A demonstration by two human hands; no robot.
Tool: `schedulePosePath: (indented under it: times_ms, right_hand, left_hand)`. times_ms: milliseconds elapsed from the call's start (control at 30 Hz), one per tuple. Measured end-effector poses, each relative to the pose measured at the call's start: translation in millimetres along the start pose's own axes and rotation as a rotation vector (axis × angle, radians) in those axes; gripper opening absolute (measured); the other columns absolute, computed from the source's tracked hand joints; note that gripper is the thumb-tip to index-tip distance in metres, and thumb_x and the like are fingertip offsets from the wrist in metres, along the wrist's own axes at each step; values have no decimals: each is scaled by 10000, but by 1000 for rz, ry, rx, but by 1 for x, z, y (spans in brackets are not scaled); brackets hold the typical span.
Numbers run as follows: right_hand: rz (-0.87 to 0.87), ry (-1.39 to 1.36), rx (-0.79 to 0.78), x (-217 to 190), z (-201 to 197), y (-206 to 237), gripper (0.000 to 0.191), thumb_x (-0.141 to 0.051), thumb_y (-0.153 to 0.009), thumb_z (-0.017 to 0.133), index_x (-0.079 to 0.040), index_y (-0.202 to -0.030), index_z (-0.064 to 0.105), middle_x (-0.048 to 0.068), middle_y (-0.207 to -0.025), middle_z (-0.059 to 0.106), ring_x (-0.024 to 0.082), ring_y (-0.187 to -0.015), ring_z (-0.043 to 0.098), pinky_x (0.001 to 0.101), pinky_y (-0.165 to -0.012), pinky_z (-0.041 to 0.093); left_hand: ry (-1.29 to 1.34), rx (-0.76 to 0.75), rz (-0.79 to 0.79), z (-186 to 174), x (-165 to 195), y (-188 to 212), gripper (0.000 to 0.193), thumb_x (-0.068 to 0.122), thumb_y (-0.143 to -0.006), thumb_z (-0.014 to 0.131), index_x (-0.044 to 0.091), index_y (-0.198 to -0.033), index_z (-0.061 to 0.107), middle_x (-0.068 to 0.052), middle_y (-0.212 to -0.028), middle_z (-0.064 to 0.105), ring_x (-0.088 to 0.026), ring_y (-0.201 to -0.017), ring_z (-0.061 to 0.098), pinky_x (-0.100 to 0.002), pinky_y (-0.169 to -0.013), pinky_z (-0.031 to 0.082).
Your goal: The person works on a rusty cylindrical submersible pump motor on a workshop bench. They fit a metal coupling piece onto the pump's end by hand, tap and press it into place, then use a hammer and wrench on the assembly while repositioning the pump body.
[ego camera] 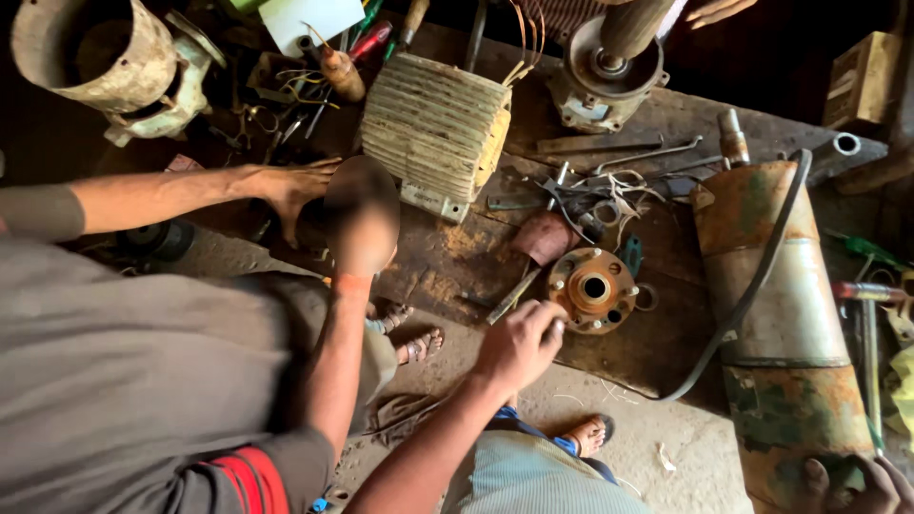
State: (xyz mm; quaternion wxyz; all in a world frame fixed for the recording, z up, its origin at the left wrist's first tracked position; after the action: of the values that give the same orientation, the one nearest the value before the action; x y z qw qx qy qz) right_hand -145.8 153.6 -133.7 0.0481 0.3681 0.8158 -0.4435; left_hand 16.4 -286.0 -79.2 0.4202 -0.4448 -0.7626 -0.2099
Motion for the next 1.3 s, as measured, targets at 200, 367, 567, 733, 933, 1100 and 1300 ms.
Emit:
schedulePosePath:
  times_ms: [200, 367, 567, 733, 933, 1100, 1300]
  right_hand:
    - [51, 565, -215, -48, -30, 0, 384, -387, -1140, 664, -50, -1303, 578, 94, -1395, 557, 323, -1238, 559, 447, -1099, 413]
    - [218, 587, -321, -80, -32, -21, 398, -417, -1136, 651, -82, -1332, 566, 78, -1421, 558, 323, -1285, 525, 460, -1108, 385]
    - [369, 370, -328, -97, -41, -46, 403, -303, -1055, 677, -88, -1388, 601, 117, -1463, 589, 363, -1334, 521, 492, -1138, 382]
    - [418, 339, -200, -104, -62, -38, 294, -198, -1095, 664, -63, -1341, 577, 131, -1415, 590, 341, -1315, 520, 447, -1159, 393]
    - [570, 376, -116, -101, -88, -15, 372, -227, -1019, 690, -46, -1328, 589, 158, -1395, 594, 375, -1316, 520, 471, -1132, 405]
    - [650, 383, -104, -100, -99, -6, 376, -242, -998, 693, -48, -1307, 604, 158, -1382, 588, 371, -1300, 529, 468, -1110, 416]
    - [650, 355, -93, -103, -94, 5, 365, -242, -990, 686, -49, -1291, 609, 154, -1370, 598, 377, -1280, 533, 472, -1100, 413]
  left_hand:
    - [-68, 167, 145, -21, -1, -6, 108, 148, -916, 684, 107, -1015, 687, -130, -941, 724, -366, -830, 706, -450, -705, 577]
    - [-58, 4, 177, -6, 5, 1, 106, 142, -939, 667, 81, -1026, 671, -135, -938, 710, -366, -868, 690, -456, -752, 557]
    - [-14, -176, 235, 30, 34, 21, 138, 143, -908, 675, 85, -1033, 680, -119, -916, 704, -343, -892, 689, -461, -798, 546]
    - [-12, -171, 302, 42, 47, 21, 146, 137, -908, 670, 80, -1041, 687, -118, -952, 709, -339, -913, 688, -458, -815, 545]
    - [-49, -268, 284, 48, 51, 16, 182, 145, -883, 679, 86, -1054, 704, -122, -945, 711, -348, -907, 684, -450, -806, 544]
    - [-71, -341, 268, 58, 57, 19, 210, 172, -882, 683, 80, -1070, 698, -123, -937, 708, -350, -904, 683, -448, -794, 541]
    - [-49, -395, 267, 82, 70, 28, 166, 189, -907, 672, 94, -1040, 701, -112, -943, 719, -334, -898, 692, -435, -787, 551]
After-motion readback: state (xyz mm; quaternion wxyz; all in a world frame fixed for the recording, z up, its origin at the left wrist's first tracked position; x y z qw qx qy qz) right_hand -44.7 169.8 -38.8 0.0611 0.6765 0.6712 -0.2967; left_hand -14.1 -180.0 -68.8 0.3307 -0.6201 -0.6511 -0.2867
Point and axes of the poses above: each hand's wrist, its own y-axis away from the middle knuckle, its own z-axis out of the palm, x = y × z, the point moved 4 cm from there along -y, towards the middle knuckle
